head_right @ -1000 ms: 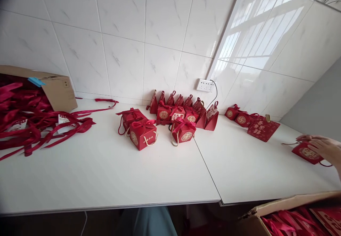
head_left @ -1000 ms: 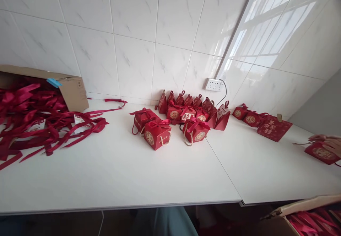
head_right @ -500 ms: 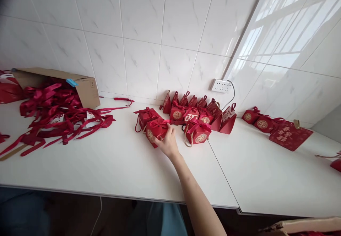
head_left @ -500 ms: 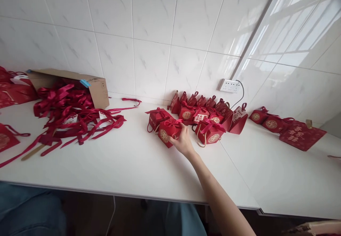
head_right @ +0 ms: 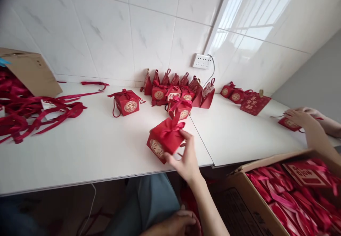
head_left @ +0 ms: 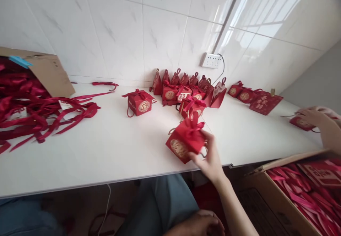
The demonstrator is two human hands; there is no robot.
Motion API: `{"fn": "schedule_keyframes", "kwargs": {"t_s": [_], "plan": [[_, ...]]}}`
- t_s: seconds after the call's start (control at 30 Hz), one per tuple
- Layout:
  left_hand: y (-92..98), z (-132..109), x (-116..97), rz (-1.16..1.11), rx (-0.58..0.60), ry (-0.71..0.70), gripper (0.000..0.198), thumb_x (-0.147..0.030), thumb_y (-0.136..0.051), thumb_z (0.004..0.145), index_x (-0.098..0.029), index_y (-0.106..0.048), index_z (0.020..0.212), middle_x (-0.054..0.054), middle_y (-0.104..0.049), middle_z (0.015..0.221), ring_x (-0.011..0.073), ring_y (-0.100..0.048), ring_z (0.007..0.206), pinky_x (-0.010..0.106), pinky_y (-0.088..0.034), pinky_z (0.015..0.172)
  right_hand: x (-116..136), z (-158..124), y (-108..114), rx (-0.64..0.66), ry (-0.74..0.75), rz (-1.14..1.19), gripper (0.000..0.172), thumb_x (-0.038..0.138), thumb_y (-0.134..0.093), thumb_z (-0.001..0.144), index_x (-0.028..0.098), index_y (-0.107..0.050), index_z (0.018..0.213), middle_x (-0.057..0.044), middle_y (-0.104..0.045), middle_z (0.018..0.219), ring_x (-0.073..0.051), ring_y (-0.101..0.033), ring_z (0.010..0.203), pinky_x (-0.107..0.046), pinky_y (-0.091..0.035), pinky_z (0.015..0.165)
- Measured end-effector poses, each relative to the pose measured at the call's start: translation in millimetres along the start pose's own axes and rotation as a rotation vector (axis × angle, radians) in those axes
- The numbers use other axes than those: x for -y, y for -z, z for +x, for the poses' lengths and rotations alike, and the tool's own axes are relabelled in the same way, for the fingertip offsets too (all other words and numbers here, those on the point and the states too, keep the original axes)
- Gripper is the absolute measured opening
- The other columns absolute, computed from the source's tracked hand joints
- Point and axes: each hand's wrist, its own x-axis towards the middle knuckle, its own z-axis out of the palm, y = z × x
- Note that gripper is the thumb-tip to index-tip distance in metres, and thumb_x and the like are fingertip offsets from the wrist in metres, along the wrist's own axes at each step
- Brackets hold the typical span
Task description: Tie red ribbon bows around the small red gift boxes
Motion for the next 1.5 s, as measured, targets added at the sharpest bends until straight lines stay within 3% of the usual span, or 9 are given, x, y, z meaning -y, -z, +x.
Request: {"fn": "schedule_keyframes", "kwargs": {"t_s": [0.1, 0.23, 0.4, 0.5, 0.63, 0.87, 1.13, 1.33, 1.5], "plan": [[0.0, -11.1, -23.6, 0.147, -0.146, 0.006, 0.009, -0.023, -0.062, 0.077, -0.021, -0.063, 0.068, -0.002, -0.061, 0.071, 0.0150, -0.060, 0.078, 0.033, -0.044, 0.085, 7.2, -11.6, 0.0, 0.114, 0.023, -0.217, 0.072, 0.041, -0.065, 0.074, 0.019, -0.030, 0.133, -0.016, -0.039, 0.124, -0.029, -0.048, 0.113, -0.047, -0.048, 0.091], [-29.2, -76.2, -107.9, 0.519, -0.065, 0.003, 0.011, -0.021, -0.057, 0.076, -0.018, -0.066, 0.081, 0.001, -0.069, 0.079, 0.0166, -0.063, 0.077, 0.030, -0.048, 0.076, 8.9, -13.5, 17.4, 0.279, 0.094, -0.229, 0.074, 0.039, -0.060, 0.079, 0.023, -0.021, 0.141, -0.015, -0.028, 0.141, -0.030, -0.034, 0.131, -0.048, -0.040, 0.102], [-28.2, -132.0, -186.0, 0.532, -0.387, -0.647, 0.026, -0.031, -0.045, 0.089, -0.017, -0.060, 0.072, 0.004, -0.065, 0.070, 0.0156, -0.061, 0.065, 0.028, -0.049, 0.065, -1.6, -11.2, 44.7, -0.122, 0.085, -0.307, 0.055, 0.030, -0.051, 0.086, 0.025, -0.031, 0.137, -0.014, -0.038, 0.136, -0.027, -0.043, 0.124, -0.047, -0.047, 0.093], [-2.8, -120.6, -196.1, 0.643, -0.836, -0.966, 0.018, -0.032, -0.048, 0.088, -0.019, -0.059, 0.080, 0.004, -0.063, 0.079, 0.0169, -0.060, 0.077, 0.030, -0.048, 0.072, 1.9, -12.7, 45.8, -0.271, 0.060, -0.289, 0.027, 0.031, -0.047, 0.088, 0.023, -0.052, 0.114, -0.011, -0.054, 0.115, -0.023, -0.055, 0.107, -0.041, -0.051, 0.084], [27.8, -86.7, -201.8, 0.934, -1.152, -0.850, 0.035, -0.037, -0.052, 0.084, -0.022, -0.052, 0.116, 0.009, -0.052, 0.127, 0.0234, -0.047, 0.120, 0.038, -0.042, 0.095, 14.6, -10.8, 36.2, -0.223, -0.026, -0.235, 0.026, 0.041, -0.044, 0.089, 0.020, -0.055, 0.100, -0.009, -0.061, 0.096, -0.020, -0.061, 0.085, -0.031, -0.052, 0.064], [36.8, -83.9, -209.7, 0.880, -1.016, -0.461, 0.030, -0.049, -0.051, 0.081, -0.020, -0.055, 0.086, 0.000, -0.061, 0.078, 0.0163, -0.060, 0.073, 0.027, -0.047, 0.067, 20.7, 16.6, 34.3, -0.096, -0.225, -0.136, 0.043, 0.054, -0.040, 0.086, 0.020, -0.041, 0.061, 0.004, -0.043, 0.052, -0.011, -0.040, 0.050, -0.024, -0.032, 0.050], [36.8, -98.8, -216.3, 0.921, -0.902, -0.497, 0.035, -0.044, -0.041, 0.088, -0.020, -0.044, 0.062, -0.002, -0.049, 0.061, 0.0133, -0.049, 0.063, 0.025, -0.041, 0.066, 15.7, 36.8, 46.3, -0.027, -0.228, -0.107, 0.037, 0.044, -0.046, 0.081, 0.019, -0.047, 0.055, 0.004, -0.039, 0.050, -0.010, -0.035, 0.048, -0.024, -0.027, 0.048], [67.3, -142.8, -230.2, 0.430, -1.277, -0.987, 0.035, -0.040, -0.060, 0.074, -0.019, -0.040, 0.055, -0.006, -0.037, 0.051, 0.0099, -0.042, 0.052, 0.027, -0.047, 0.061, -15.0, 39.1, 104.9, -0.658, -0.306, 0.007, 0.022, 0.030, -0.049, 0.071, 0.020, -0.048, 0.051, 0.004, -0.040, 0.047, -0.011, -0.036, 0.047, -0.025, -0.029, 0.047], [60.2, -170.9, -245.4, 0.264, -1.184, -1.099, 0.034, -0.028, -0.059, 0.076, -0.018, -0.040, 0.049, -0.005, -0.036, 0.049, 0.0096, -0.043, 0.053, 0.029, -0.051, 0.065, -33.9, 38.3, 134.4, -0.607, -0.315, 0.094, 0.022, 0.027, -0.054, 0.069, 0.019, -0.048, 0.049, 0.004, -0.042, 0.048, -0.010, -0.038, 0.050, -0.025, -0.033, 0.050]]}}
